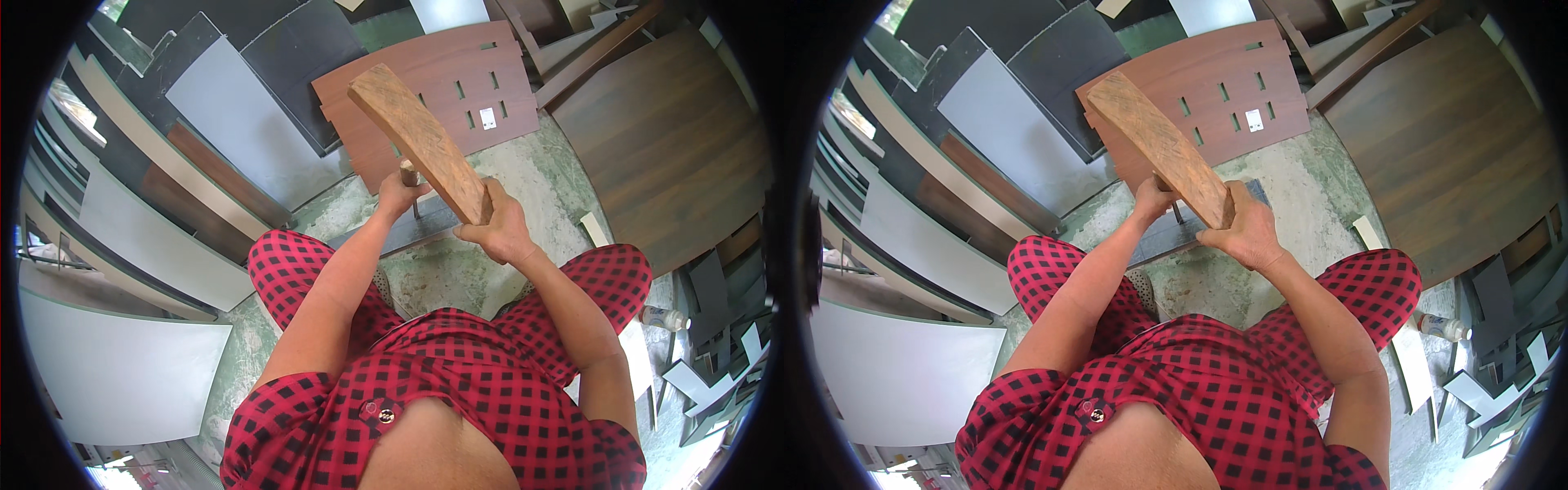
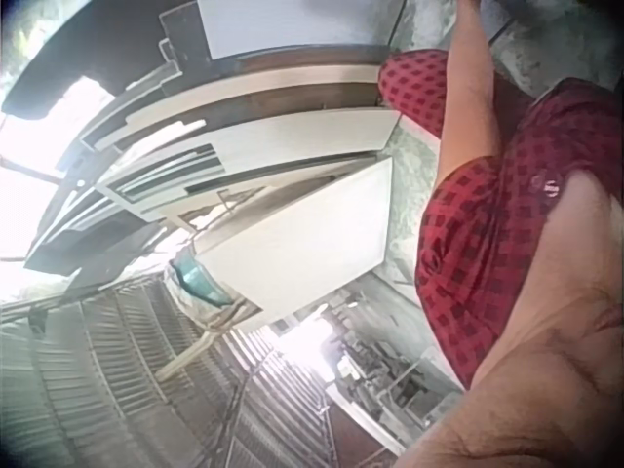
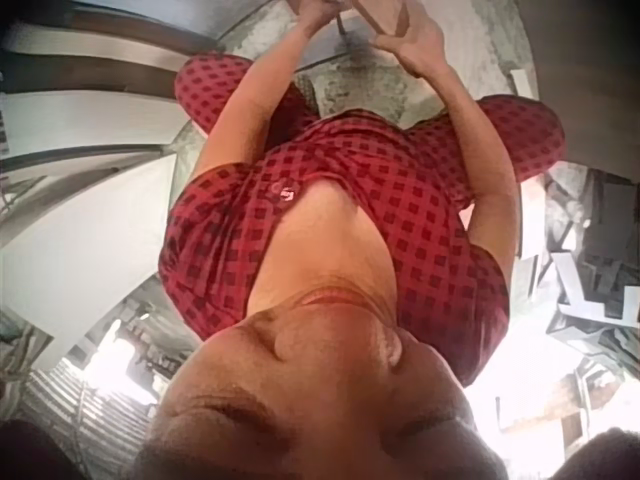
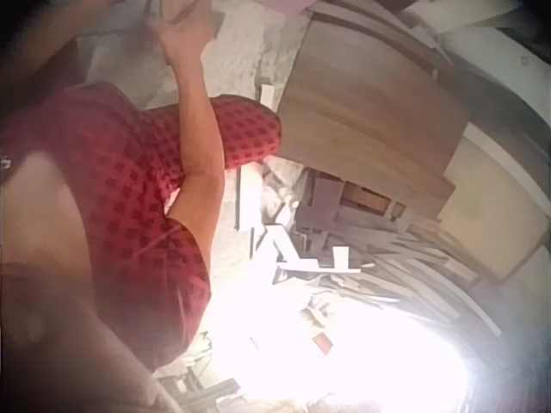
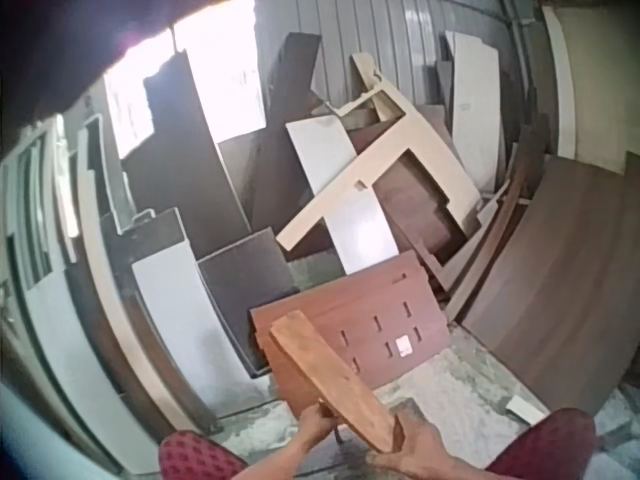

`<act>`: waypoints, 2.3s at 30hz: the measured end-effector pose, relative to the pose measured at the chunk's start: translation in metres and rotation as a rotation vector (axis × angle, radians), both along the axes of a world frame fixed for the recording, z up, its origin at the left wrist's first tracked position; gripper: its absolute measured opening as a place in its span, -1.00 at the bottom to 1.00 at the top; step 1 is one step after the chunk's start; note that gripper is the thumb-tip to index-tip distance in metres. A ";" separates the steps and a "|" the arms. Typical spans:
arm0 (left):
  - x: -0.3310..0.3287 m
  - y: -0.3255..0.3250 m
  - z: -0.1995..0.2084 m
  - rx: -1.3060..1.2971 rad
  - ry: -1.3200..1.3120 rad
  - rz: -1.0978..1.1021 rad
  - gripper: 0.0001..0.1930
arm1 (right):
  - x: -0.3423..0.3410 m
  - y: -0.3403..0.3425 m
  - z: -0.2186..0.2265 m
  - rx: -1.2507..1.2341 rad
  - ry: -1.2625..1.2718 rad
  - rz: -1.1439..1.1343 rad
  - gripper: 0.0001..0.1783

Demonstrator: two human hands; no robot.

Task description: Manually hammering a wooden joint or pin into a larger piece of wood.

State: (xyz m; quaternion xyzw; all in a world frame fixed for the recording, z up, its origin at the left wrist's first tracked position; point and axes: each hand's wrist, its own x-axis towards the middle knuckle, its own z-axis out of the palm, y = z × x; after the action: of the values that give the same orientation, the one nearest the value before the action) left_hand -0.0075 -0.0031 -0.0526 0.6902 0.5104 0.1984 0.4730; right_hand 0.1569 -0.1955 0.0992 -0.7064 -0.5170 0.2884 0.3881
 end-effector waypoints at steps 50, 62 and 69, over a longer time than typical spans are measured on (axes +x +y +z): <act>0.002 0.002 0.018 -0.011 0.177 -0.115 -0.61 | 0.017 0.012 -0.071 -0.433 1.133 -0.300 -0.53; -0.001 0.006 0.018 -0.033 0.148 -0.093 -0.53 | 0.017 0.019 -0.096 -0.561 0.811 -0.208 -0.49; -0.001 0.007 0.016 -0.044 0.150 -0.172 -0.53 | 0.020 0.018 -0.103 -0.602 0.671 -0.172 -0.47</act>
State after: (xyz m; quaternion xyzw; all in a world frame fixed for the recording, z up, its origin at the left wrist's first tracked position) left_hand -0.0085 0.0042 -0.0363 0.7338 0.4875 0.0939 0.4637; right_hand 0.1771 -0.1775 -0.0042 -0.6954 -0.1955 0.6054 0.3341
